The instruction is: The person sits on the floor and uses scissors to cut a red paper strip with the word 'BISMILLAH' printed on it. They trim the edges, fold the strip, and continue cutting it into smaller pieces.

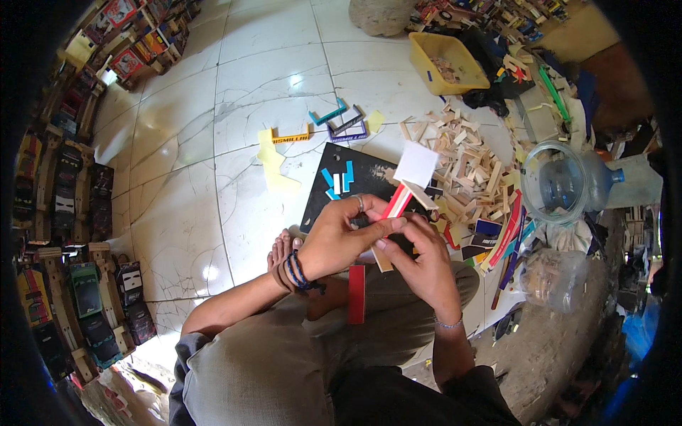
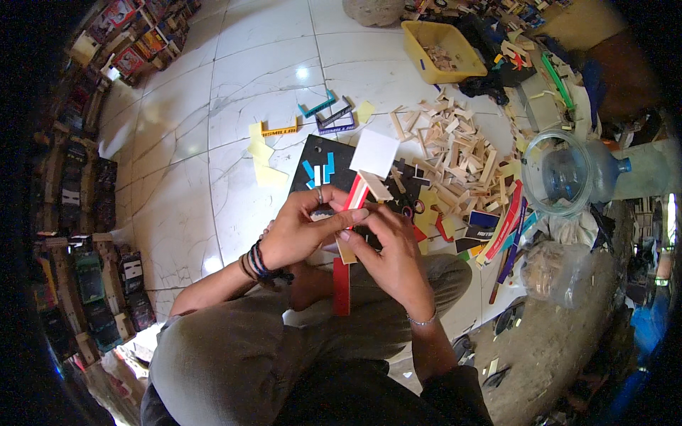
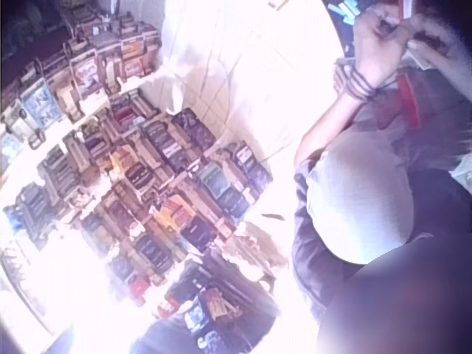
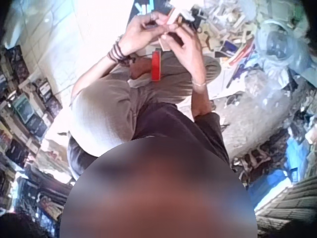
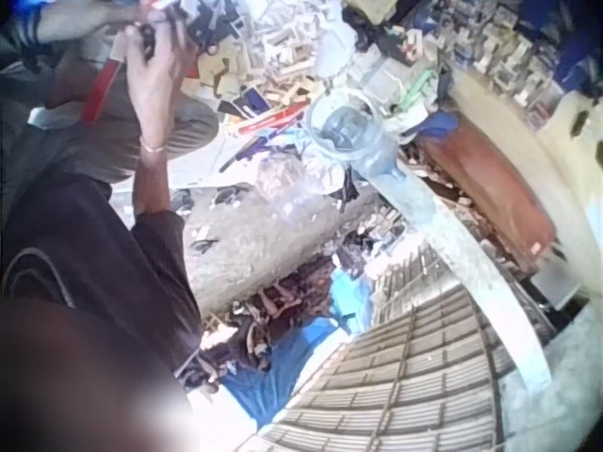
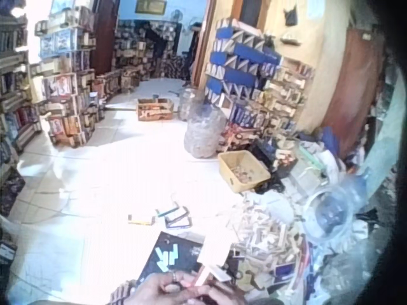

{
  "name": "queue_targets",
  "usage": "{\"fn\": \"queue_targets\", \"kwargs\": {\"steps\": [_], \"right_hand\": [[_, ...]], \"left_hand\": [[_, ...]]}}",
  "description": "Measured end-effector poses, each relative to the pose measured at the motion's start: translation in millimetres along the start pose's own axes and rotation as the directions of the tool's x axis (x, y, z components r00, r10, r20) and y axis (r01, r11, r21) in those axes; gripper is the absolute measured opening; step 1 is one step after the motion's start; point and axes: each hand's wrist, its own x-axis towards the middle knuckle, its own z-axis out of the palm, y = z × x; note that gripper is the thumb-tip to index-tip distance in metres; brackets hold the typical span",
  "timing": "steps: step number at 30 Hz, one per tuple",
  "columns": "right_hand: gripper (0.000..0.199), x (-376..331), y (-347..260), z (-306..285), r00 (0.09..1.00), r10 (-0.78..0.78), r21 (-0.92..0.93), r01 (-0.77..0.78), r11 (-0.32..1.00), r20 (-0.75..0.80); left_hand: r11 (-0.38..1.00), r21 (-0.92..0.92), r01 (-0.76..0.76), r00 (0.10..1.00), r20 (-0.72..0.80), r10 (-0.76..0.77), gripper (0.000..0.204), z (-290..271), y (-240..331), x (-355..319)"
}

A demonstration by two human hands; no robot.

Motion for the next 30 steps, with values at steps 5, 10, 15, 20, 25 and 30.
{"fn": "queue_targets", "kwargs": {"steps": [5, 10, 15, 20, 25, 30], "right_hand": [[0.022, -0.3, 4.0, 1.5, 1.0, -0.005, -0.007, 0.005, 1.0, 0.016], [0.02, -1.4, 7.8, 6.5, 0.999, -0.032, 0.008, 0.032, 0.999, -0.001], [0.02, -3.7, 6.9, 12.8, 0.998, -0.056, 0.025, 0.056, 0.998, 0.016], [0.018, -6.5, 5.8, 9.7, 0.997, 0.022, 0.032, -0.025, 0.999, 0.08], [0.019, -4.2, 5.5, 7.2, 0.997, -0.051, 0.099, 0.044, 0.994, 0.066], [0.02, -4.2, 2.4, 5.1, 0.993, -0.069, 0.134, 0.056, 0.989, 0.095]], "left_hand": [[0.987, 0.129, -0.101, 0.995, -0.008, 0.103, 0.024, 3.1, -4.0, 2.6], [0.933, 0.202, -0.297, 0.948, -0.054, 0.313, 0.023, 5.9, -8.3, 8.4], [0.965, 0.138, -0.223, 0.965, -0.107, 0.239, 0.022, 0.9, -6.6, 7.1], [0.958, 0.165, -0.236, 0.966, -0.062, 0.249, 0.02, -6.5, -6.7, 5.4], [0.984, -0.005, -0.18, 0.984, -0.013, 0.179, 0.027, -9.4, -4.5, 4.9], [0.949, 0.183, -0.258, 0.96, -0.066, 0.273, 0.03, -6.3, 2.5, 0.6]]}}
